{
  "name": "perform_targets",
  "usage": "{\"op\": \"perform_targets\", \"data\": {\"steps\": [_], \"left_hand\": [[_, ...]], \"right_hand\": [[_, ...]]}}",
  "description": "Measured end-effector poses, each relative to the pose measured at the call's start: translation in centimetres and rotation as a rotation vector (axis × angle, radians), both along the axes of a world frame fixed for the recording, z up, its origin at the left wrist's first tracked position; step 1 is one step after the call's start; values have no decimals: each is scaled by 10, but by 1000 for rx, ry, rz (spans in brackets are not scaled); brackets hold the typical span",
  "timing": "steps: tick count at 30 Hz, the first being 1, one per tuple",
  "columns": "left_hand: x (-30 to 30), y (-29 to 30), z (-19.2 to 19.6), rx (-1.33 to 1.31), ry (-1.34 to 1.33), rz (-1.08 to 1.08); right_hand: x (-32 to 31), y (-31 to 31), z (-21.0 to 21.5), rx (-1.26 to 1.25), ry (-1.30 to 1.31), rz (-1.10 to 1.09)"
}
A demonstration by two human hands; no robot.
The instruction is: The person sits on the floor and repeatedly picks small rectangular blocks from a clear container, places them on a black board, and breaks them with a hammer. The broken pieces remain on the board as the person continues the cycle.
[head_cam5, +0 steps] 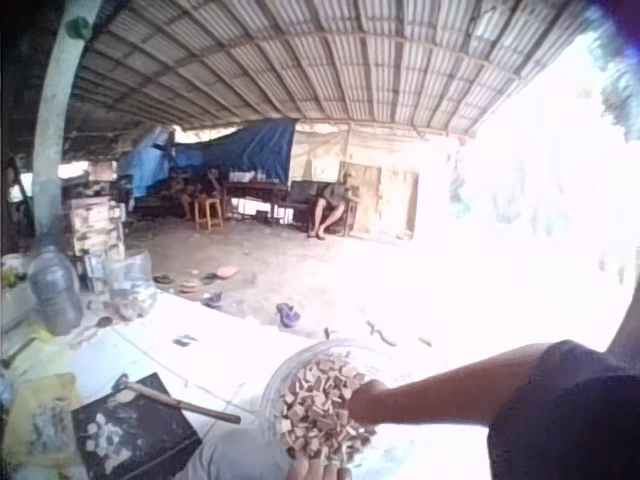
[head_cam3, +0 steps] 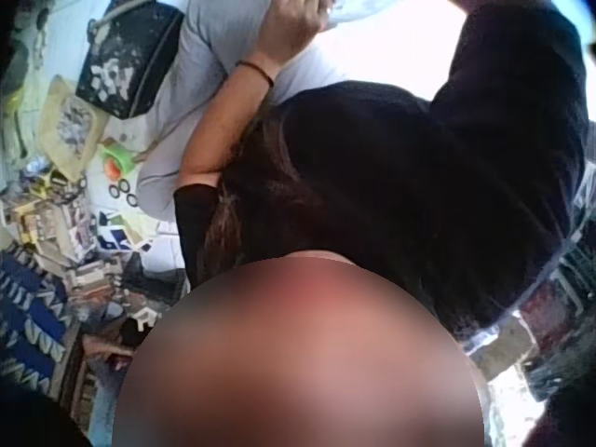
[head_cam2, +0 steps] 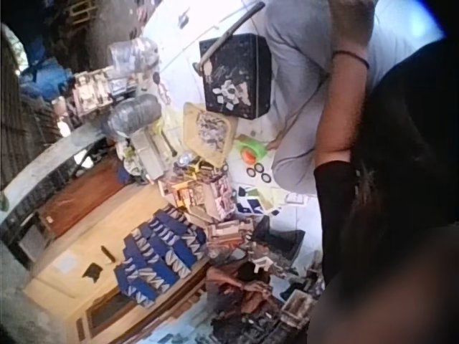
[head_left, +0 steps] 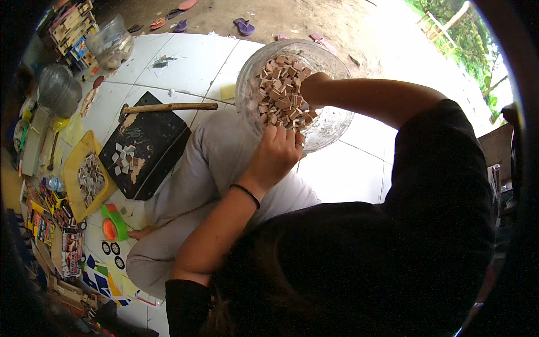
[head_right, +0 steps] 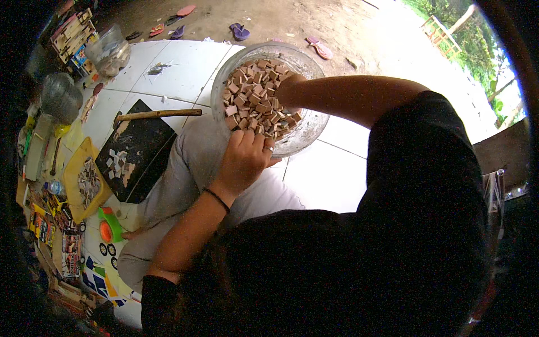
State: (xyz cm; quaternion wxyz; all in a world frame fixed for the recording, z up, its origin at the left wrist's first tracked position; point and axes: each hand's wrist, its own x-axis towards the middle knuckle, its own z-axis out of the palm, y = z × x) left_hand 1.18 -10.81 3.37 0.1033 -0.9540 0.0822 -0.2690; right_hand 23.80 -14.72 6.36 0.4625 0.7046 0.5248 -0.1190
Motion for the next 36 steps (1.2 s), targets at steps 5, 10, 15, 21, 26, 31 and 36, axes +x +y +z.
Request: {"op": "perform_targets", "data": {"steps": [5,10,15,21,26,31,36], "left_hand": [[1,-1,-2,-3,-8,9],[-1,-2,-4,-27,-2,17],[0,-3,-5,-38,30,18],[3,2,-8,-33,-156,-46],[0,0,-11,29,-116,-46],[-4,0,-9,7,-89,-53],[-2,0,-4,65,-99,2]], "right_hand": [[9,15,-47,-267,-218,196],[9,17,-61,266,-99,-278],[18,10,-34,64,-46,-156],[-21,0,-50,-57,152,-252],[-37,-21,-51,128,75,-196],[-45,-26,-45,176,32,-206],[-15,-12,-21,222,-107,-131]]}}
